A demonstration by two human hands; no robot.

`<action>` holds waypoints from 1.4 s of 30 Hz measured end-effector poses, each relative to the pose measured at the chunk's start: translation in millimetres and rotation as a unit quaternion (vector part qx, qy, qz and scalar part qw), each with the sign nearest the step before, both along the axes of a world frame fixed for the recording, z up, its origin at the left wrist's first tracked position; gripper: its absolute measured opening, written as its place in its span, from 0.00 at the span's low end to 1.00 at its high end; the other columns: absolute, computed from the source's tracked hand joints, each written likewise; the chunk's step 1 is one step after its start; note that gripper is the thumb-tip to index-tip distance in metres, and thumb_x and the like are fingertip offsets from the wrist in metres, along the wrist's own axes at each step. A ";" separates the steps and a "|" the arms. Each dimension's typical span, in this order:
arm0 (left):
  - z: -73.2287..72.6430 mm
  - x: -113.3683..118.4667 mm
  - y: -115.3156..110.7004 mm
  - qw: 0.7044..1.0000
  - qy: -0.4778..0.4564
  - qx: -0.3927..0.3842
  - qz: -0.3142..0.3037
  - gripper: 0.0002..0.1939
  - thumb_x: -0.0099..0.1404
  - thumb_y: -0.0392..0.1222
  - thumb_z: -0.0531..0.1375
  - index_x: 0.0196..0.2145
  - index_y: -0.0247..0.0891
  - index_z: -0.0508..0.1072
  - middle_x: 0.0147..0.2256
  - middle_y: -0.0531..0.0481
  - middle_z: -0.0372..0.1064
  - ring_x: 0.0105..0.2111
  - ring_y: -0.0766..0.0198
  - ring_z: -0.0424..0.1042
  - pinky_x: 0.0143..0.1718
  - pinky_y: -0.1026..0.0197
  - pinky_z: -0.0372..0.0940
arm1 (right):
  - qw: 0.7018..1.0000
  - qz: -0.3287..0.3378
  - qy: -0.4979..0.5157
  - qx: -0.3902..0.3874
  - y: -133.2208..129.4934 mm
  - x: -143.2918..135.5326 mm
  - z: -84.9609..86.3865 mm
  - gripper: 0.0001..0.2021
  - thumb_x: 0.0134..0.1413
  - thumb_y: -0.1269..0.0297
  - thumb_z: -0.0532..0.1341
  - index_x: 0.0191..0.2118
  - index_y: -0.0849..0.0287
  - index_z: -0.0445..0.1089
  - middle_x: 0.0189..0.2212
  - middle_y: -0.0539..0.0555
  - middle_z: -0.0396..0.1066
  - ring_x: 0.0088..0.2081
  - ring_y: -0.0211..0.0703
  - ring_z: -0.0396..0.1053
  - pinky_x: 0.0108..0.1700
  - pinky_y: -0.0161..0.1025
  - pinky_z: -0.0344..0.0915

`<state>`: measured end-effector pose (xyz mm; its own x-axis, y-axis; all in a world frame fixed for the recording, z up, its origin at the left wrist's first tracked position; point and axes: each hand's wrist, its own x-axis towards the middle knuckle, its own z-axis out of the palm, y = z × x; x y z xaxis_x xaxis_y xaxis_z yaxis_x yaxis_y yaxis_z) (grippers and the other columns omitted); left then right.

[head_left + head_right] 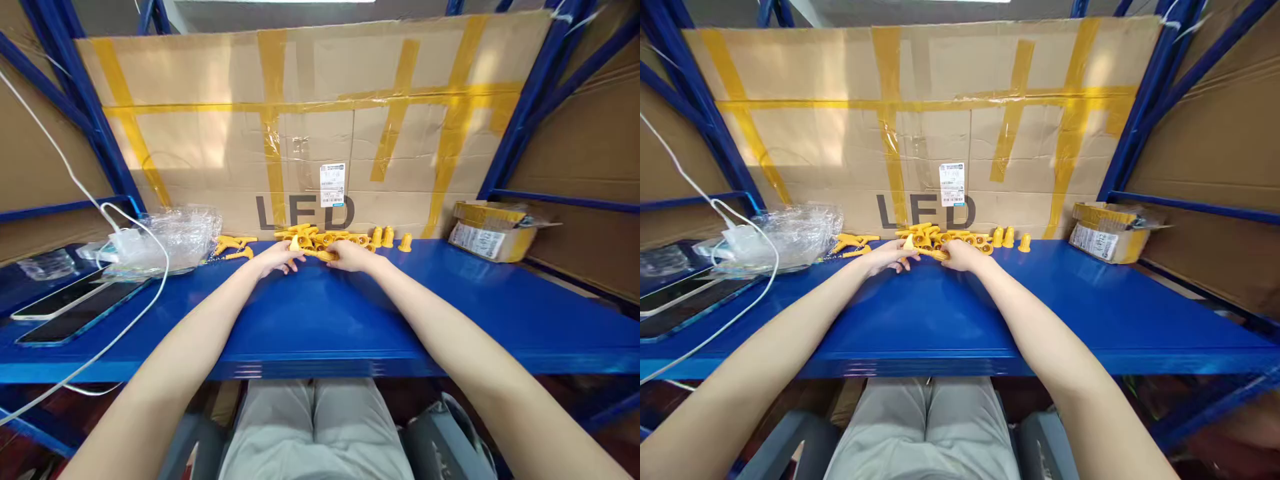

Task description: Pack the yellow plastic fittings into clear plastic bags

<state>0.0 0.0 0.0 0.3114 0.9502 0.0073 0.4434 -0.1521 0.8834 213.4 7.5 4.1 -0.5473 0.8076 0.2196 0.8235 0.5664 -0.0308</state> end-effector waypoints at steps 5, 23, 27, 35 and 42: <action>-7.7 0.7 1.8 0.988 0.129 0.073 0.050 0.36 0.65 0.39 0.56 0.66 0.40 0.45 0.33 0.47 0.73 0.18 0.67 0.68 0.18 0.66 0.61 | 0.999 0.003 0.034 -0.005 4.0 0.8 -3.6 0.13 0.54 0.64 0.62 0.44 0.62 0.74 0.44 0.59 0.75 0.45 0.51 0.73 0.44 0.38 0.65; -5.0 -7.1 5.0 0.910 0.346 0.229 0.004 0.09 0.62 0.40 0.53 0.41 0.40 0.64 0.30 0.51 0.74 0.33 0.58 0.73 0.33 0.62 0.62 | 0.871 0.012 0.420 -0.254 19.2 19.8 -13.0 0.16 0.47 0.69 0.68 0.42 0.61 0.67 0.34 0.53 0.73 0.34 0.40 0.74 0.39 0.38 0.71; -5.4 -8.6 6.2 0.908 0.343 0.241 0.007 0.09 0.62 0.41 0.53 0.42 0.41 0.64 0.30 0.51 0.73 0.32 0.58 0.73 0.32 0.61 0.62 | 0.847 0.005 0.419 -0.328 10.4 18.3 -6.2 0.13 0.56 0.56 0.63 0.32 0.61 0.67 0.31 0.57 0.75 0.28 0.39 0.74 0.33 0.35 0.71; -4.4 -11.5 8.6 0.900 0.362 0.244 0.015 0.11 0.61 0.41 0.54 0.43 0.41 0.64 0.30 0.51 0.73 0.32 0.57 0.73 0.32 0.61 0.61 | 0.836 -0.014 0.414 -0.361 3.8 14.4 -1.1 0.16 0.53 0.52 0.65 0.36 0.60 0.63 0.26 0.55 0.76 0.25 0.37 0.73 0.28 0.31 0.69; -2.6 -9.9 4.7 0.904 0.354 0.239 0.016 0.12 0.60 0.41 0.53 0.44 0.41 0.65 0.30 0.51 0.73 0.31 0.57 0.72 0.32 0.61 0.62 | 0.821 0.012 0.419 -0.387 2.6 21.0 -1.5 0.15 0.51 0.54 0.66 0.32 0.58 0.61 0.26 0.54 0.75 0.25 0.37 0.72 0.31 0.33 0.70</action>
<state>-9.9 4.7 -2.6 0.3711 0.9000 0.2285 0.8827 -0.4183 0.2142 234.4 10.1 2.5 -0.4839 0.8738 -0.0469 0.3178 0.1255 -0.9398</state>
